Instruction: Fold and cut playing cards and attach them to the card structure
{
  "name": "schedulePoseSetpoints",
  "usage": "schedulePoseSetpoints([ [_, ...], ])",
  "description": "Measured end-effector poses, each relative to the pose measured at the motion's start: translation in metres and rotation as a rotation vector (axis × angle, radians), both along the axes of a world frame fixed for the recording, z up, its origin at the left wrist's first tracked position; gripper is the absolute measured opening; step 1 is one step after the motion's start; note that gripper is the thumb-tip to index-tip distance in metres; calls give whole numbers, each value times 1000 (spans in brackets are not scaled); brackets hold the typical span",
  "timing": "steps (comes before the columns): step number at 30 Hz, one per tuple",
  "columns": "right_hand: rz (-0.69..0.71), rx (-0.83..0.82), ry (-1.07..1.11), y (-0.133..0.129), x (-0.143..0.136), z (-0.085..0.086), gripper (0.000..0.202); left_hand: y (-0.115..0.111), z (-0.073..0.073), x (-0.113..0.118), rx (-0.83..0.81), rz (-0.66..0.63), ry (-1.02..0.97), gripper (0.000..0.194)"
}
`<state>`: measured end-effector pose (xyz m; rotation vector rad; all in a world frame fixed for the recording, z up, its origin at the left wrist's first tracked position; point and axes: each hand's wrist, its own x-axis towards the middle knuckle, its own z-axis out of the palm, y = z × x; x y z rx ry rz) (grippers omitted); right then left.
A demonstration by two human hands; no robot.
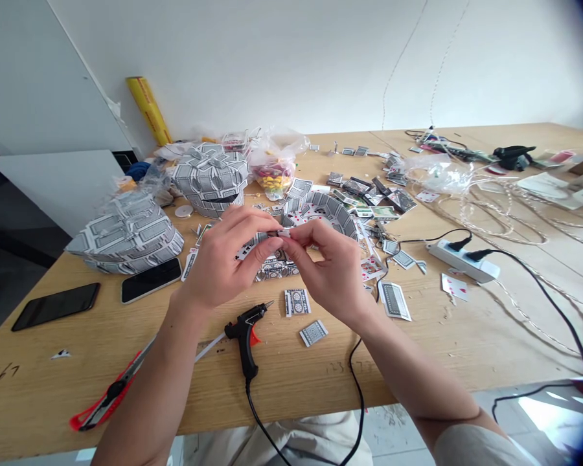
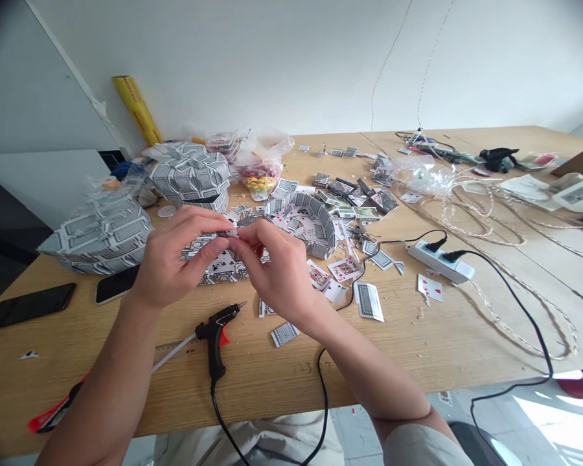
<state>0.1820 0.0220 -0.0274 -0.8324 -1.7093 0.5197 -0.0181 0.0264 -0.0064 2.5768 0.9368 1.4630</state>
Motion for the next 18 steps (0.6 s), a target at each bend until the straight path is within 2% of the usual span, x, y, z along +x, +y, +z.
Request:
schedulePoseSetpoints([
  [3, 43, -78, 75, 1, 0, 2, 17, -1, 2, -4, -59, -7, -18, 15],
  [6, 159, -225, 228, 3, 1, 4, 18, -2, 4, -6, -91, 3, -34, 18],
  [11, 349, -447, 406, 5, 2, 9, 33, 1, 0, -8, -197, 35, -100, 12],
  [15, 386, -502, 372, 5, 3, 9, 53, 2, -3, -8, -337, -21, -184, 12],
  [18, 384, -481, 329, 6, 5, 9, 55, 2, -3, -7, -437, -72, -240, 12],
])
